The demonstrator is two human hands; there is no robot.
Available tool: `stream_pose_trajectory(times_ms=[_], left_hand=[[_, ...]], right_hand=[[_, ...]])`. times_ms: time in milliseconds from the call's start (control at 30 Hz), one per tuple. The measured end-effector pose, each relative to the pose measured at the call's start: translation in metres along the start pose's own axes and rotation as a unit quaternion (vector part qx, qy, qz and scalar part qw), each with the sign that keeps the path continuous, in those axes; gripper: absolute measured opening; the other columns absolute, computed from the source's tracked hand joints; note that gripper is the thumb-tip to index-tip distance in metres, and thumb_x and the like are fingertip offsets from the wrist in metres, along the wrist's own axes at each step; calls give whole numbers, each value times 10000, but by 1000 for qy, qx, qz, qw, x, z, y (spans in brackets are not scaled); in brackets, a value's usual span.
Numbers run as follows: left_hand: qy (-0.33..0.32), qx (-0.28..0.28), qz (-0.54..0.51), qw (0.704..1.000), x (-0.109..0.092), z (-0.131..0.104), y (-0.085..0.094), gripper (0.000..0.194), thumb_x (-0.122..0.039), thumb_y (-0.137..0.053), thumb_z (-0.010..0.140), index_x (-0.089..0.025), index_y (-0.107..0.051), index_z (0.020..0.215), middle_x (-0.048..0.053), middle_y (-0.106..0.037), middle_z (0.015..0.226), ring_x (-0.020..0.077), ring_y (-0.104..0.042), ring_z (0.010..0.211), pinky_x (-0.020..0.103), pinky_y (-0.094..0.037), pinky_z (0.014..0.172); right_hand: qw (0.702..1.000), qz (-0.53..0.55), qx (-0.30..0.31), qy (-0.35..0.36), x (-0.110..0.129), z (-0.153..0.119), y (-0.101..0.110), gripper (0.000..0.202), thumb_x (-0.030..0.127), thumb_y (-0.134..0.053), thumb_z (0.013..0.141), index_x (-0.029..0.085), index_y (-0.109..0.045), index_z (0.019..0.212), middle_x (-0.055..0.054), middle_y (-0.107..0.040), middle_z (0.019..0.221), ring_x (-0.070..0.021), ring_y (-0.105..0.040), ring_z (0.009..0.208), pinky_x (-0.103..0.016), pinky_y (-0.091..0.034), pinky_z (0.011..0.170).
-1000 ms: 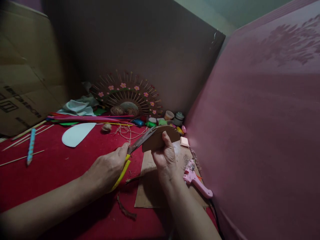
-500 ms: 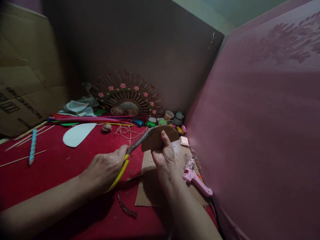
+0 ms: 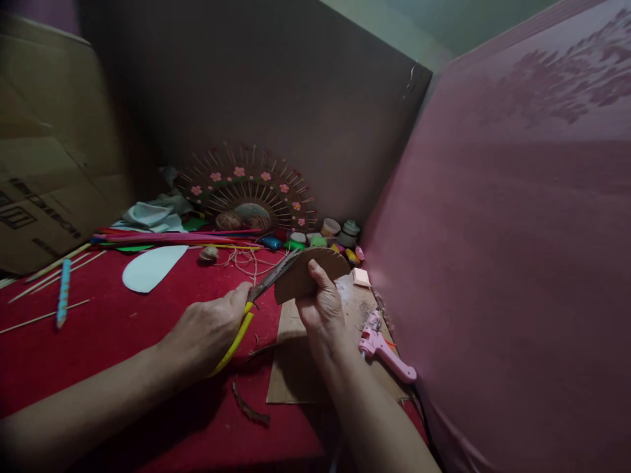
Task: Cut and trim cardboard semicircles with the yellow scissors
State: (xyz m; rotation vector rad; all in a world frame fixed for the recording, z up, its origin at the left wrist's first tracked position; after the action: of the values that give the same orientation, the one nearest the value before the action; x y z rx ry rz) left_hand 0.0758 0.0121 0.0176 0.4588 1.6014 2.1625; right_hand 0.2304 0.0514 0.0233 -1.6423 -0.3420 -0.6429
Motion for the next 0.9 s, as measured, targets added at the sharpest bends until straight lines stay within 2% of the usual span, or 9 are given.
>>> stream_pose_trajectory(times_ms=[167, 267, 467, 633, 767, 900], left_hand=[[-2, 15, 12, 1000, 3, -1, 2, 267, -78, -257, 826, -88, -493, 950, 94, -582, 713, 251, -642, 584, 348, -494, 477], [-4, 25, -1, 1000, 4, 0, 2, 244, -84, -279, 813, -89, -487, 941, 91, -586, 674, 253, -642, 570, 344, -489, 479], [5, 14, -46, 999, 5, 1, 1, 245, -164, -327, 852, -71, -455, 1040, 124, -621, 800, 262, -657, 710, 356, -511, 550], [8, -19, -19, 1000, 7, 1, 0, 333, -127, -307, 856, -17, -426, 1146, 179, -620, 916, 269, -643, 845, 366, -527, 641], [11, -25, 12, 1000, 9, 2, 0, 364, -132, -292, 856, -15, -408, 1181, 156, -624, 889, 249, -645, 772, 336, -518, 587], [-5, -19, 28, 999, 10, 1, -1, 311, -137, -276, 860, -46, -452, 1100, 117, -608, 807, 221, -643, 680, 294, -486, 516]], right_hand=[[1000, 18, -5, -3, -1, 2, -2, 203, 75, -637, 639, 216, -669, 782, 42, -729, 753, -125, -667, 814, -312, -474, 928], [1000, 6, 1, 10, 1, 4, -2, 198, 68, -648, 629, 221, -665, 754, 57, -719, 709, -119, -666, 765, -319, -474, 927], [1000, -14, 12, 19, 3, 3, 1, 192, 65, -672, 599, 199, -668, 737, 42, -717, 704, -127, -664, 720, -333, -484, 912], [999, -28, 28, 20, 1, -1, -2, 238, 56, -683, 575, 193, -664, 769, 43, -716, 712, -117, -658, 697, -315, -503, 876], [998, -40, 35, 22, 1, -2, -6, 253, 53, -688, 564, 189, -668, 776, 32, -719, 727, -130, -660, 710, -325, -503, 877], [997, -52, 45, 23, 1, 0, -6, 238, 50, -681, 569, 194, -665, 758, 34, -714, 717, -137, -658, 701, -343, -511, 865]])
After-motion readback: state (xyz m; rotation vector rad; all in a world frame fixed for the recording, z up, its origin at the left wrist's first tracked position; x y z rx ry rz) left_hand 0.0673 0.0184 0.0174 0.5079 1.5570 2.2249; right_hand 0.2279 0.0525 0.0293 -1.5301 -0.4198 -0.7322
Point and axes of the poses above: each hand's wrist, its own z-axis towards the middle knuckle, its own y-axis out of the back of the hand, x = y × z, the point moved 4 cm from there along z, towards the middle knuckle
